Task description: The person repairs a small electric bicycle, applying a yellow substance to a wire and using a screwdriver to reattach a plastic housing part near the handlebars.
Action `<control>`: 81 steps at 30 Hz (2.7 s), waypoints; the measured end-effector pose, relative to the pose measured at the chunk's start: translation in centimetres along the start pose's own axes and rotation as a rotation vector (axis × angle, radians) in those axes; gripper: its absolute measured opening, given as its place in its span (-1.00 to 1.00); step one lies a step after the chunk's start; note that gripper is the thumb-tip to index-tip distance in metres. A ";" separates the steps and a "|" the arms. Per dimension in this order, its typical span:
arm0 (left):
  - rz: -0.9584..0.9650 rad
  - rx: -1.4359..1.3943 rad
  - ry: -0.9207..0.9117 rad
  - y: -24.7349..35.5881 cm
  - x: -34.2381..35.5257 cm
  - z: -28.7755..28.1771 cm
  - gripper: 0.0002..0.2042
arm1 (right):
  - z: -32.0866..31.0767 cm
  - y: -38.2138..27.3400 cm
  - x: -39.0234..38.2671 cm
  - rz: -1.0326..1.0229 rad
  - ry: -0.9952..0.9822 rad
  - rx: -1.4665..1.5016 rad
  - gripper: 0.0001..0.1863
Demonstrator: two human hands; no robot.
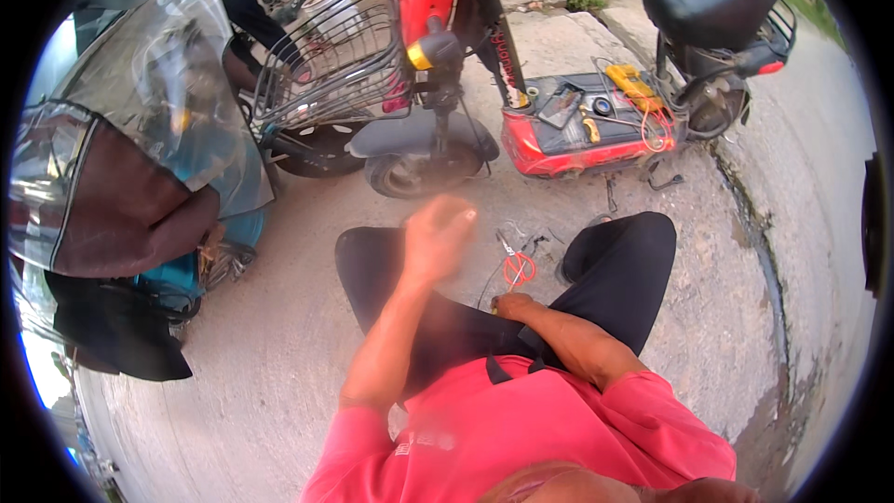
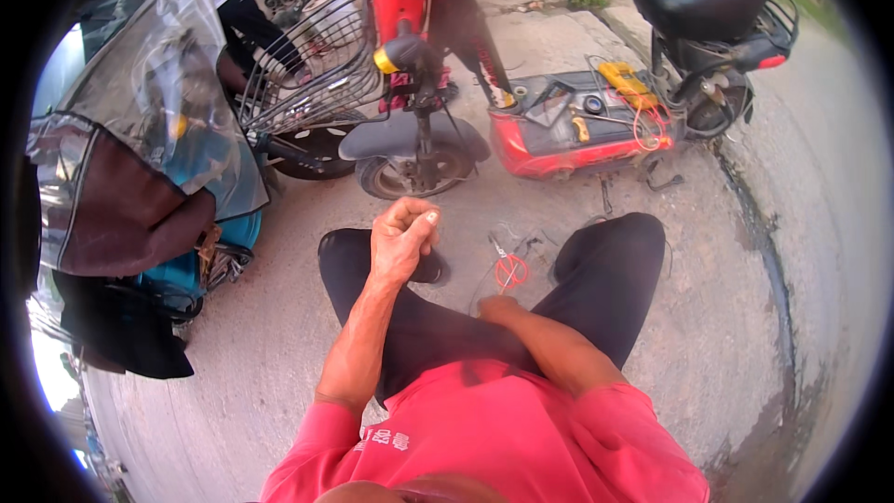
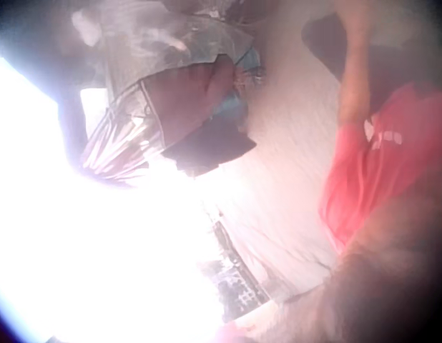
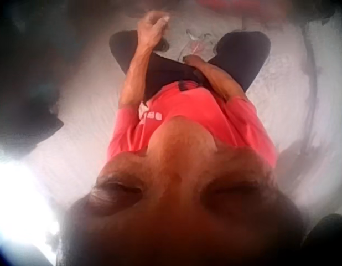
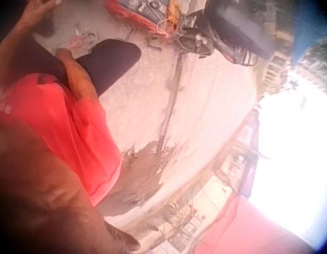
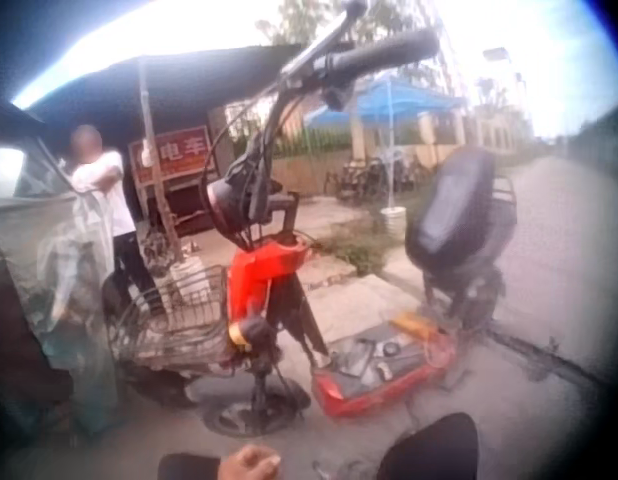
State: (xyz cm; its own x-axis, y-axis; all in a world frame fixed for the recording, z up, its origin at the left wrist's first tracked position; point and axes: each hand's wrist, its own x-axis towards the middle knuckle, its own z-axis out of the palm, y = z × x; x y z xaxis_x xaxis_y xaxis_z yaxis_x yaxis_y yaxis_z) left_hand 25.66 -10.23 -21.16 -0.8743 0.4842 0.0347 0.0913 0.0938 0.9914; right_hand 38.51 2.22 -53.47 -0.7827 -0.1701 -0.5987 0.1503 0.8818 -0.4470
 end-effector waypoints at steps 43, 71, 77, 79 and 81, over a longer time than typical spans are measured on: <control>-0.415 0.002 -0.354 -12.3 -3.4 4.0 -0.76 | -2.0 -2.0 -1.5 0.000 -0.002 -0.014 -0.52; 0.476 -0.001 0.405 17.7 1.8 -5.9 -0.86 | -2.2 -1.1 -1.3 -0.017 0.008 0.006 -0.49; 0.310 -0.148 0.338 16.4 6.3 -10.1 -0.79 | -2.1 -0.7 -0.1 -0.015 0.014 0.008 -0.47; 0.255 -0.104 0.349 16.7 6.2 -10.4 -0.80 | -2.5 -1.8 -1.4 -0.016 -0.002 0.030 -0.45; 0.186 -0.045 0.338 17.0 7.1 -10.4 -0.81 | -1.6 -1.0 -0.7 0.000 0.005 0.004 -0.47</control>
State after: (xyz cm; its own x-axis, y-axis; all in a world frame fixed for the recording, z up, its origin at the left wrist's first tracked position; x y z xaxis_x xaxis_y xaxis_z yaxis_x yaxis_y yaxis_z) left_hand 16.06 -14.22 -2.78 -0.9533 0.1750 0.2463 0.2484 -0.0101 0.9686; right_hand 37.91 2.22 -51.54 -0.7855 -0.1684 -0.5955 0.1523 0.8801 -0.4498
